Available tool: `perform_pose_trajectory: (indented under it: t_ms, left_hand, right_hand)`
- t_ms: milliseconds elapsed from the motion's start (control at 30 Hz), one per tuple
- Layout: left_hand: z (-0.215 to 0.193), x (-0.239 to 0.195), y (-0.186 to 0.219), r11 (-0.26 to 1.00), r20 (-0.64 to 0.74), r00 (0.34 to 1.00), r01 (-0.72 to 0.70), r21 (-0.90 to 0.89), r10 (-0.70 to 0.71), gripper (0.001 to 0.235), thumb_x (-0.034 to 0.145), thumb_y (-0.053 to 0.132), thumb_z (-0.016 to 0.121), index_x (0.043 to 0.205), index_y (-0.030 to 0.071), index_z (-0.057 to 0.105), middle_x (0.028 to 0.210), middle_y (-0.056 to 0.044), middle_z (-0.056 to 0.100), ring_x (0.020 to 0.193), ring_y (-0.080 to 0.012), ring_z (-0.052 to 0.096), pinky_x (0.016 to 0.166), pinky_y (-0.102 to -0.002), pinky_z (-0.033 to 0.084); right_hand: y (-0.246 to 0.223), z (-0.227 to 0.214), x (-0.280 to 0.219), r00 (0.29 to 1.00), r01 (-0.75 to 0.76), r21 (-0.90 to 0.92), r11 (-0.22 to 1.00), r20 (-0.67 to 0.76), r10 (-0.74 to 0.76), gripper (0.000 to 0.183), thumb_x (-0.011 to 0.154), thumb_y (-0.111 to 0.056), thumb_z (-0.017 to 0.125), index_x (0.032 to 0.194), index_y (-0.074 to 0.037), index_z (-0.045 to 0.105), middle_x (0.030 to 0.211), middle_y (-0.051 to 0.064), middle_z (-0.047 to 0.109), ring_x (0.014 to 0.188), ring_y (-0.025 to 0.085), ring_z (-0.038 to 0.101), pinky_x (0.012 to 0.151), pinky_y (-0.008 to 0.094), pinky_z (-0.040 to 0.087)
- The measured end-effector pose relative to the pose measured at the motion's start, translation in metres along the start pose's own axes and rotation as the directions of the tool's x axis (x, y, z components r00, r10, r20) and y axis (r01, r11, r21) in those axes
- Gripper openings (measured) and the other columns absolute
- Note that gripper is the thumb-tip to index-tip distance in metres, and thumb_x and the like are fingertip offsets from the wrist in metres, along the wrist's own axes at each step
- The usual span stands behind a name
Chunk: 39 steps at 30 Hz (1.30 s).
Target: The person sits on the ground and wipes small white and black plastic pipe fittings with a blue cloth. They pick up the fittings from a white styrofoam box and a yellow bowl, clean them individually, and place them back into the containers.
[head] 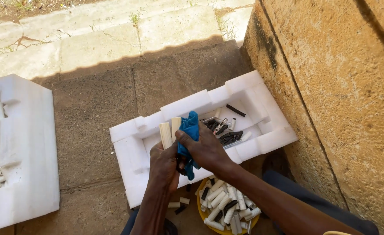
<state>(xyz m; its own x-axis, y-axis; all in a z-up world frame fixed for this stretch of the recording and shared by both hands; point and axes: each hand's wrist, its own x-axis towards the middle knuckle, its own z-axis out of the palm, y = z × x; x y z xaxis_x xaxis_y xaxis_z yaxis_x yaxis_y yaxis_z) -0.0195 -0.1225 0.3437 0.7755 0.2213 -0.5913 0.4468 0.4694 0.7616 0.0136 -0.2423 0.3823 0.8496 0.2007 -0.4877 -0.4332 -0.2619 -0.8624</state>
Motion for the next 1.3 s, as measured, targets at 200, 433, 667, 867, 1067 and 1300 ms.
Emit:
perform_pose_trajectory:
  t_ms: [200,433,667,867,1067,1300]
  left_hand:
    - [0.021,0.017,0.010,0.947,-0.057,0.987,-0.126,0.295,0.150,0.034,0.095,0.028,0.075,0.080,-0.001,0.064,0.052,-0.013,0.058,0.036,-0.0150,0.052,0.033,-0.024,0.045]
    - [0.037,0.015,0.017,0.765,-0.028,0.925,-0.295,0.573,0.378,0.040,0.092,0.049,0.074,0.090,0.008,0.071,0.068,-0.012,0.070,0.066,-0.0227,0.068,0.065,-0.038,0.057]
    - [0.039,0.020,0.007,0.991,0.075,0.990,-0.122,0.059,0.118,0.041,0.091,0.039,0.077,0.087,0.002,0.061,0.060,-0.010,0.061,0.045,-0.0133,0.053,0.037,-0.026,0.043]
    - [0.031,0.001,0.017,0.996,0.219,0.971,-0.091,-0.009,0.091,0.039,0.091,0.032,0.079,0.090,-0.002,0.062,0.064,-0.009,0.062,0.044,-0.0101,0.054,0.037,-0.022,0.043]
    - [0.015,-0.003,0.000,0.864,0.106,0.936,-0.351,0.361,0.336,0.032,0.093,0.036,0.072,0.080,0.007,0.069,0.065,-0.010,0.066,0.050,-0.0160,0.062,0.050,-0.026,0.054]
    - [0.019,-0.018,-0.020,0.824,0.072,0.918,-0.383,0.418,0.390,0.034,0.098,0.035,0.066,0.086,0.003,0.065,0.060,-0.011,0.063,0.048,-0.0153,0.063,0.046,-0.028,0.053]
  right_hand:
    - [-0.013,-0.012,0.010,0.998,-0.057,0.193,0.979,0.023,0.054,0.041,0.101,-0.052,0.063,0.089,-0.014,0.057,0.059,0.001,0.053,0.054,0.018,0.059,0.064,0.037,0.059]
    - [-0.022,-0.031,0.015,0.988,-0.151,0.599,0.787,0.056,0.146,0.017,0.092,-0.012,0.077,0.093,-0.007,0.061,0.066,0.001,0.054,0.060,0.015,0.058,0.066,0.034,0.054]
    - [-0.014,-0.023,0.007,0.993,0.065,0.210,0.975,-0.110,-0.043,0.025,0.098,-0.032,0.075,0.094,-0.011,0.061,0.065,0.002,0.057,0.058,0.015,0.062,0.065,0.033,0.058]
    - [-0.001,-0.031,0.017,0.973,0.156,-0.117,0.981,-0.155,-0.173,0.044,0.103,-0.057,0.057,0.100,-0.013,0.057,0.071,0.004,0.055,0.065,0.018,0.063,0.072,0.037,0.058]
    - [0.000,-0.010,-0.009,0.981,0.016,0.193,0.981,-0.191,0.022,0.042,0.107,-0.049,0.054,0.081,-0.016,0.054,0.055,-0.001,0.051,0.048,0.013,0.061,0.058,0.028,0.058]
    - [0.019,0.002,-0.008,0.904,0.208,-0.041,0.977,-0.374,-0.208,0.035,0.105,-0.035,0.068,0.077,-0.019,0.053,0.055,-0.005,0.052,0.048,0.008,0.057,0.054,0.026,0.056]
